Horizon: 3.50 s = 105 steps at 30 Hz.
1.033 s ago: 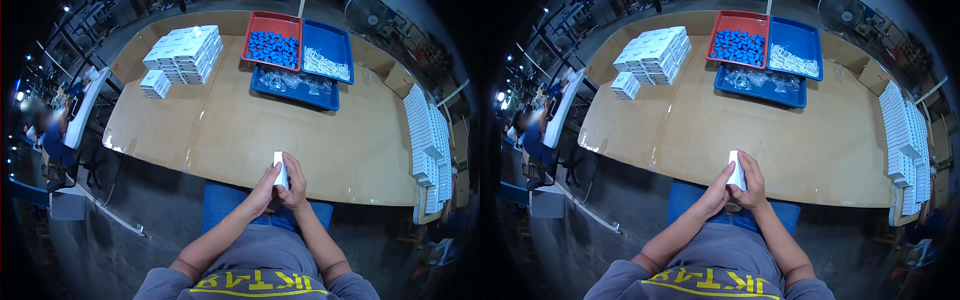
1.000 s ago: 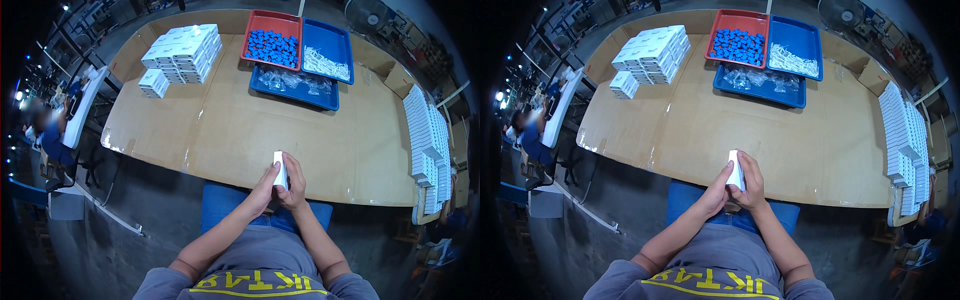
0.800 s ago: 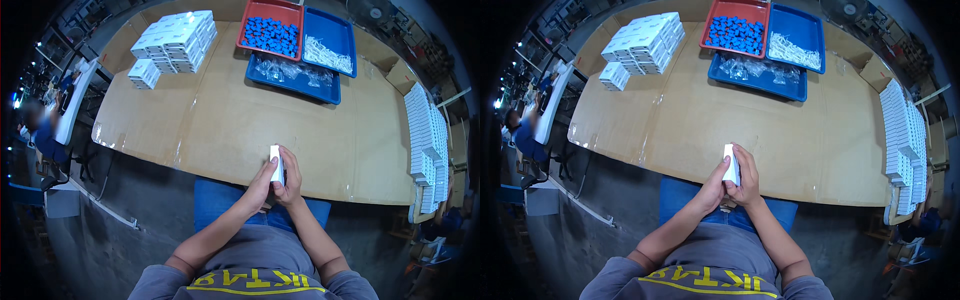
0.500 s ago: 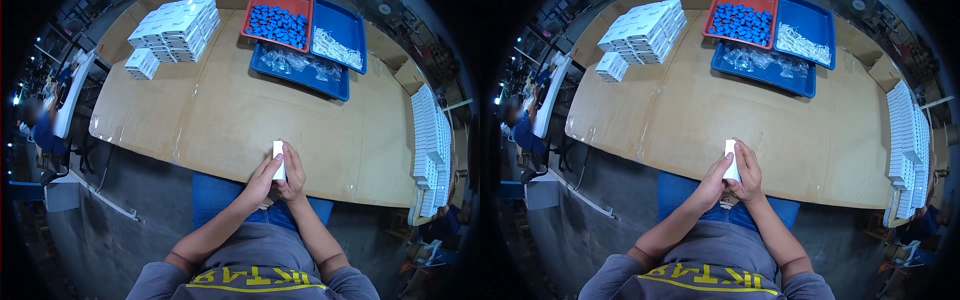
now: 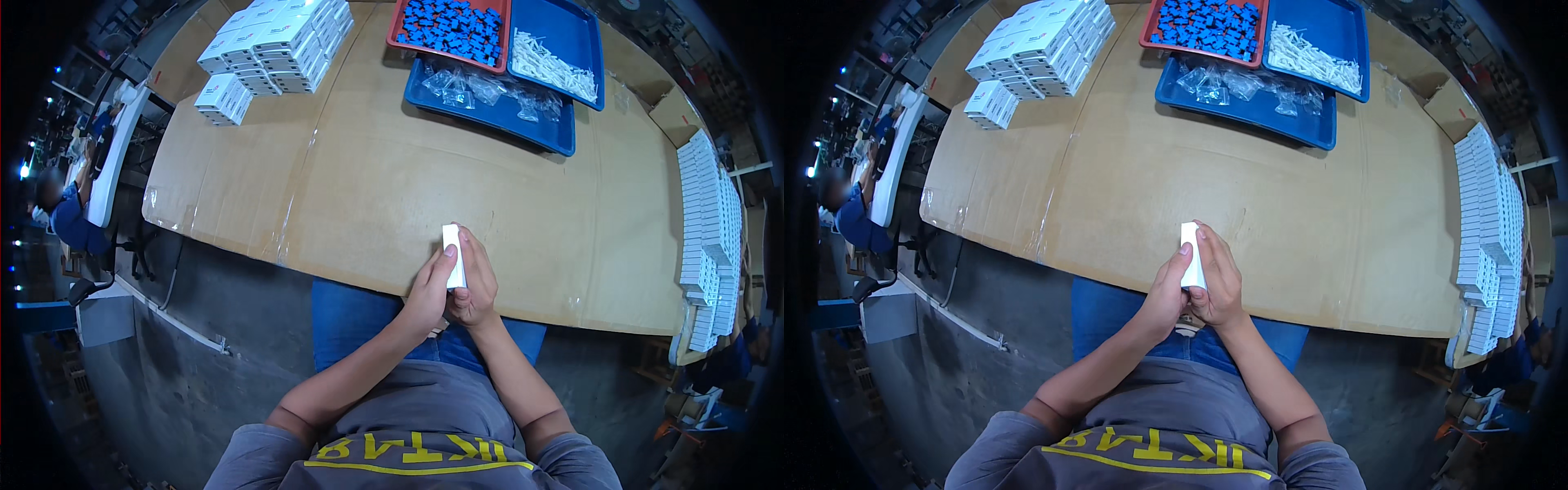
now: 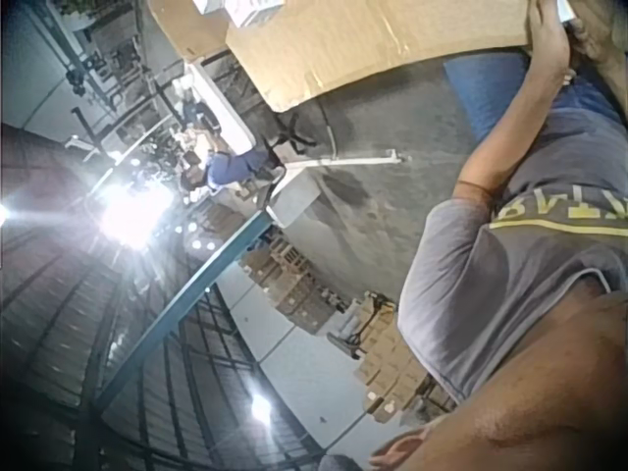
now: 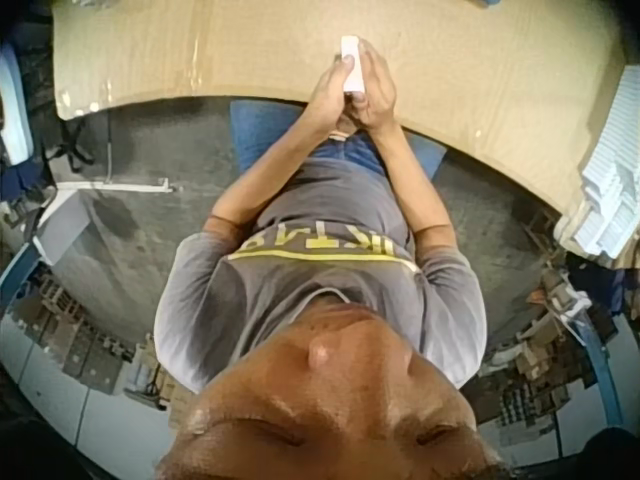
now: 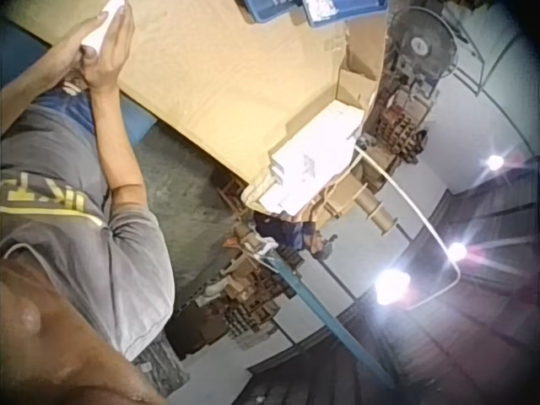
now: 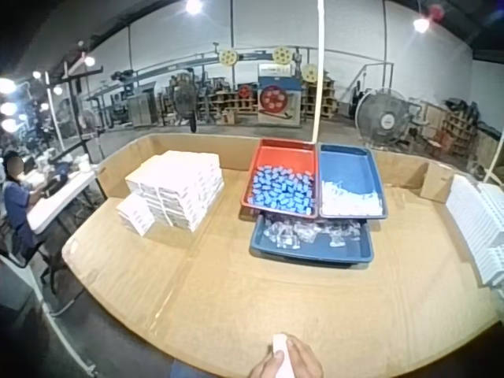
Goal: Assembling small electronic components and placing them into white cardboard boxes.
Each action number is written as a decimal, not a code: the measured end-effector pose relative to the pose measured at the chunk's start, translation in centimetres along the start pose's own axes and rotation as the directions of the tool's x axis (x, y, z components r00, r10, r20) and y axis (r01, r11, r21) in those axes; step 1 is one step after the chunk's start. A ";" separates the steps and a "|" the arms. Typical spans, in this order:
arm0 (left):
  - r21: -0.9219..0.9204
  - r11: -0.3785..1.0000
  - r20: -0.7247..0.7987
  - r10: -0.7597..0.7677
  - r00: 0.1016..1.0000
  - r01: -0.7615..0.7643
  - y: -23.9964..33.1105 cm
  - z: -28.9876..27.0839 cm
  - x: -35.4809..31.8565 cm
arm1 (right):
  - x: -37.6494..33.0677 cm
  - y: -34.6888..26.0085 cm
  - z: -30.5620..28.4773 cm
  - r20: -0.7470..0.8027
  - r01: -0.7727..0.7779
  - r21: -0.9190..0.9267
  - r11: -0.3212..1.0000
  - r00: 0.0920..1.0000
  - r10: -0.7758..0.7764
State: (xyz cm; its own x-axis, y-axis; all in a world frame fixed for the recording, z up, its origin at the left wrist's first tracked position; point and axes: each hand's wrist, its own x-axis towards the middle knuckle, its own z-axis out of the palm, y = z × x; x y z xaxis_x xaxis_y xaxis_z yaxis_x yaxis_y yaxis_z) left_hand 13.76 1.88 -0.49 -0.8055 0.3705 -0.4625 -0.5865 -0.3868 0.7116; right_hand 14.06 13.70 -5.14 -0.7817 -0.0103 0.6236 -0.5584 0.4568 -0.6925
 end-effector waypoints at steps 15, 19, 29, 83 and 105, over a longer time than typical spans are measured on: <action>-0.104 0.986 0.025 -0.128 0.992 0.130 0.9 -1.0 0.0 | 1.4 -0.5 -0.7 0.056 -0.105 0.235 0.966 0.994 0.094; 0.124 0.964 0.090 0.226 0.970 -0.236 1.7 -1.5 0.7 | 1.3 -1.7 -1.5 0.120 -0.297 0.252 0.921 0.954 0.275; 0.149 0.877 0.119 0.443 0.889 -0.457 1.0 -2.2 2.3 | 1.7 -2.7 -0.8 0.184 -0.373 0.186 0.909 0.922 0.340; 0.226 0.801 0.086 0.550 0.831 -0.554 -1.9 -2.0 0.7 | -0.3 -4.4 -0.2 0.079 -0.055 -0.113 0.992 0.995 0.064; 0.407 0.510 0.295 0.711 0.638 -0.758 -0.1 -2.6 1.1 | 1.8 -5.6 -2.1 0.401 -0.787 0.544 0.292 0.550 0.733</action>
State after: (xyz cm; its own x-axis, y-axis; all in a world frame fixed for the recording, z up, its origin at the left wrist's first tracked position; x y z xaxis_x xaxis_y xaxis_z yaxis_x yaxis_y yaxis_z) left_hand 12.71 0.17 -2.46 -0.9058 0.2104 0.3677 0.3456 -0.1347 0.9286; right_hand 16.37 13.03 0.63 -0.9502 -0.0281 -0.3103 0.3008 -0.3427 -0.8900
